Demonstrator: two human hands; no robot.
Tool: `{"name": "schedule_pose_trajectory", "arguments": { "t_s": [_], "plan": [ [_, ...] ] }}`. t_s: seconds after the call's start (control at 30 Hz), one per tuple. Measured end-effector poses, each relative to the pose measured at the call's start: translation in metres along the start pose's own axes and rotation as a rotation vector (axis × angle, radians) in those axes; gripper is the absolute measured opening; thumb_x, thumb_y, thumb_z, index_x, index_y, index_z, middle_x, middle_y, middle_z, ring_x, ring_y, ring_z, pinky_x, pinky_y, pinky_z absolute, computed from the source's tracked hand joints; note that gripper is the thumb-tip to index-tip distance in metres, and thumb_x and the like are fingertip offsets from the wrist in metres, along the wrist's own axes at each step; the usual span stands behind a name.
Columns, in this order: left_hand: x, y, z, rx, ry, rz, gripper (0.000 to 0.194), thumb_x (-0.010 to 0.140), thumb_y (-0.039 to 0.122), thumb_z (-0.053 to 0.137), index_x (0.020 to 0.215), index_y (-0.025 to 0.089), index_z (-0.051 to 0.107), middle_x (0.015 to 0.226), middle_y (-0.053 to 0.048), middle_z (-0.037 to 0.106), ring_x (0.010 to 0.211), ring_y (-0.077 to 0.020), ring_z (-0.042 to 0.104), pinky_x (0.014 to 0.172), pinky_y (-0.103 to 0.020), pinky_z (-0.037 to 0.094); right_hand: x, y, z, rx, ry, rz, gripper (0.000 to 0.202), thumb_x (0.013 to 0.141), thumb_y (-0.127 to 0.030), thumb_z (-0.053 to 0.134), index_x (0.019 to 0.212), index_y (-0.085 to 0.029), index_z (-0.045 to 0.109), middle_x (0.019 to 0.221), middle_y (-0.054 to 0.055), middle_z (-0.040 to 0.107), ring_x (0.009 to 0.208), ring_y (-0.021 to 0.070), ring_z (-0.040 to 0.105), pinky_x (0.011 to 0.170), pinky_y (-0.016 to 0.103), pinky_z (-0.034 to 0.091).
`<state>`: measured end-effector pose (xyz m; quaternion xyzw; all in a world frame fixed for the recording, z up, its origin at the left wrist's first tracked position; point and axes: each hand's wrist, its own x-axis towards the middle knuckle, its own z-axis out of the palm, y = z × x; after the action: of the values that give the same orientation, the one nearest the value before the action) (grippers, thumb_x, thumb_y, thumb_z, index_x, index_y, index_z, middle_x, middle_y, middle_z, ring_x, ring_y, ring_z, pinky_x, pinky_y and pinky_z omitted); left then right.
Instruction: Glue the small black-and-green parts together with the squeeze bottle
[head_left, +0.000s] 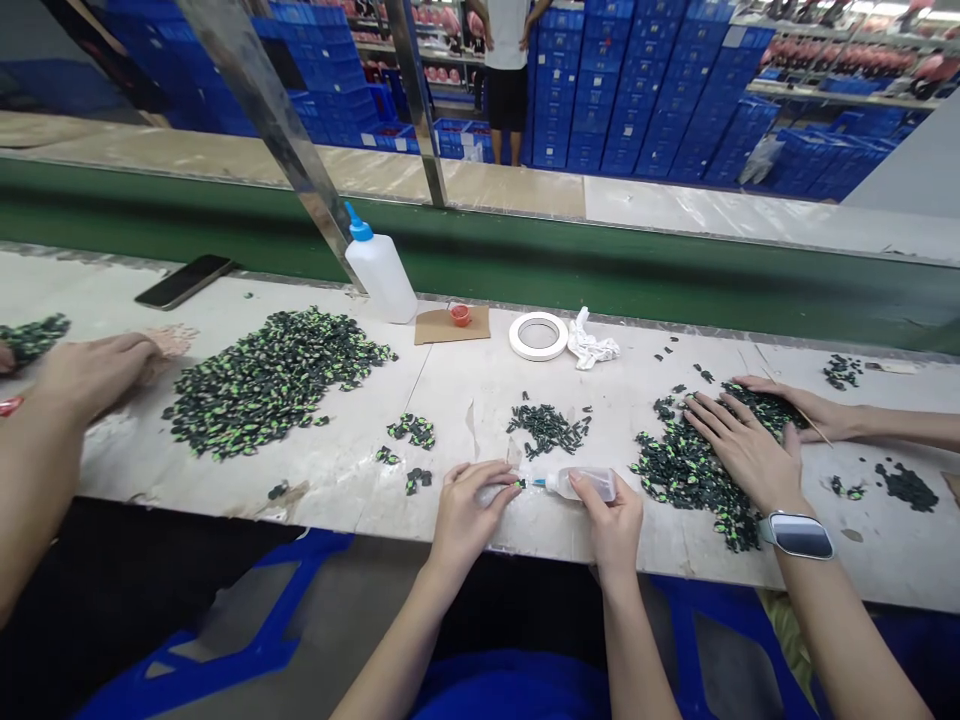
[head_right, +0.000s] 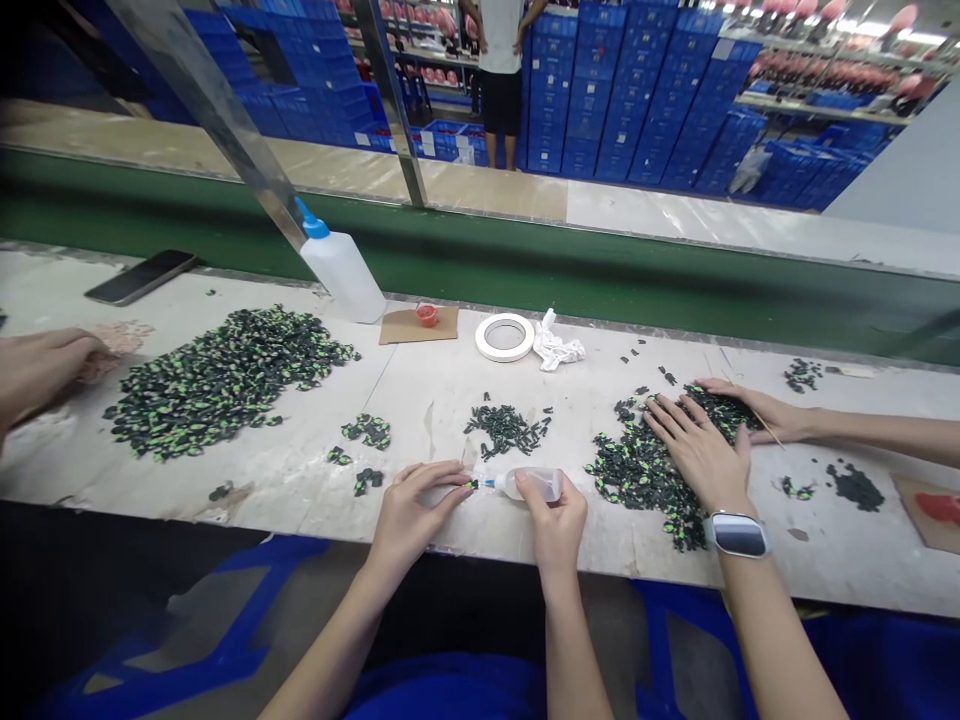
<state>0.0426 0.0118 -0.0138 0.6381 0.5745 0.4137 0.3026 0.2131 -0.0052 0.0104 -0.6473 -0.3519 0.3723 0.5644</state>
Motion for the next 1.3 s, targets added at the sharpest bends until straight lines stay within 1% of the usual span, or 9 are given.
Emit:
{"name": "schedule_pose_trajectory", "arguments": {
  "t_s": [0.17, 0.33, 0.47, 0.63, 0.73, 0.87, 0.97, 1.07, 1.3],
  "plan": [
    [0.001, 0.003, -0.003, -0.016, -0.037, -0.015, 0.016, 0.073, 0.026, 0.073, 0.089, 0.025, 0.07, 0.081, -0.002, 0.077, 0.09, -0.0261, 0.071, 0.098, -0.05, 0.042, 0.0, 0.004, -0.007, 0.163, 0.168, -0.071, 0.031, 0.067, -0.043, 0.074, 0.076, -0.015, 0.066, 0.068, 0.003, 0.065, 0.062, 0.0169, 0.059, 0.057, 0.027, 0.046],
    [0.014, 0.008, -0.015, -0.039, -0.146, 0.007, 0.017, 0.078, 0.031, 0.068, 0.092, 0.024, 0.072, 0.087, -0.004, 0.077, 0.086, -0.0251, 0.072, 0.089, -0.043, 0.05, 0.004, 0.004, -0.009, 0.142, 0.192, -0.089, 0.041, 0.057, -0.037, 0.082, 0.085, -0.017, 0.058, 0.084, 0.008, 0.071, 0.079, 0.0228, 0.067, 0.071, 0.034, 0.052],
    [0.036, 0.011, -0.015, 0.161, -0.02, 0.029, 0.016, 0.083, 0.031, 0.06, 0.088, 0.022, 0.073, 0.091, -0.007, 0.076, 0.089, -0.0281, 0.069, 0.083, -0.043, 0.051, 0.011, 0.005, -0.004, 0.175, 0.147, -0.122, 0.049, 0.057, -0.033, 0.082, 0.087, -0.022, 0.046, 0.096, 0.012, 0.073, 0.091, 0.0248, 0.069, 0.085, 0.041, 0.051],
    [0.058, 0.008, 0.001, 0.34, 0.099, 0.036, 0.01, 0.079, 0.027, 0.063, 0.074, 0.023, 0.07, 0.081, -0.009, 0.073, 0.086, -0.032, 0.062, 0.08, -0.047, 0.047, 0.016, 0.01, 0.0, 0.05, 0.143, -0.13, 0.065, 0.055, -0.036, 0.083, 0.107, -0.02, 0.047, 0.103, 0.013, 0.07, 0.097, 0.0263, 0.066, 0.088, 0.044, 0.05],
    [0.063, 0.006, 0.007, 0.333, 0.096, 0.043, 0.01, 0.078, 0.021, 0.061, 0.071, 0.022, 0.067, 0.08, -0.01, 0.07, 0.085, -0.0321, 0.058, 0.077, -0.046, 0.046, 0.006, 0.009, -0.001, -0.062, 0.244, -0.307, 0.072, 0.059, -0.038, 0.083, 0.118, -0.019, 0.046, 0.116, 0.016, 0.063, 0.104, 0.0272, 0.062, 0.087, 0.044, 0.05],
    [0.055, 0.012, 0.006, 0.299, 0.06, 0.077, 0.012, 0.078, 0.017, 0.057, 0.071, 0.023, 0.065, 0.082, -0.007, 0.069, 0.087, -0.0297, 0.057, 0.077, -0.044, 0.046, -0.016, 0.004, -0.001, -0.202, 0.406, -0.592, 0.038, 0.073, -0.03, 0.076, 0.104, -0.021, 0.056, 0.097, 0.01, 0.065, 0.085, 0.0224, 0.063, 0.072, 0.038, 0.052],
    [0.039, 0.023, 0.003, 0.176, -0.069, 0.12, 0.014, 0.083, 0.017, 0.052, 0.078, 0.024, 0.064, 0.082, -0.003, 0.07, 0.086, -0.025, 0.061, 0.079, -0.04, 0.047, -0.026, 0.002, 0.004, -0.205, 0.169, -0.638, 0.02, 0.077, -0.029, 0.073, 0.093, -0.022, 0.064, 0.085, 0.007, 0.066, 0.076, 0.0201, 0.063, 0.062, 0.034, 0.054],
    [0.02, 0.034, -0.001, -0.013, -0.215, 0.142, 0.015, 0.086, 0.02, 0.051, 0.084, 0.023, 0.065, 0.084, -0.003, 0.07, 0.085, -0.0214, 0.063, 0.079, -0.035, 0.05, -0.029, 0.002, 0.01, -0.118, -0.077, -0.509, 0.014, 0.081, -0.032, 0.069, 0.091, -0.022, 0.069, 0.085, 0.005, 0.068, 0.073, 0.018, 0.065, 0.064, 0.031, 0.056],
    [0.002, 0.023, -0.01, -0.011, -0.226, 0.112, 0.018, 0.085, 0.023, 0.057, 0.1, 0.025, 0.067, 0.094, -0.005, 0.071, 0.094, -0.0225, 0.064, 0.086, -0.038, 0.049, -0.029, 0.005, 0.012, -0.007, -0.184, -0.227, 0.015, 0.083, -0.034, 0.064, 0.08, -0.022, 0.071, 0.08, 0.004, 0.072, 0.076, 0.0193, 0.069, 0.071, 0.031, 0.057]
  ]
}}
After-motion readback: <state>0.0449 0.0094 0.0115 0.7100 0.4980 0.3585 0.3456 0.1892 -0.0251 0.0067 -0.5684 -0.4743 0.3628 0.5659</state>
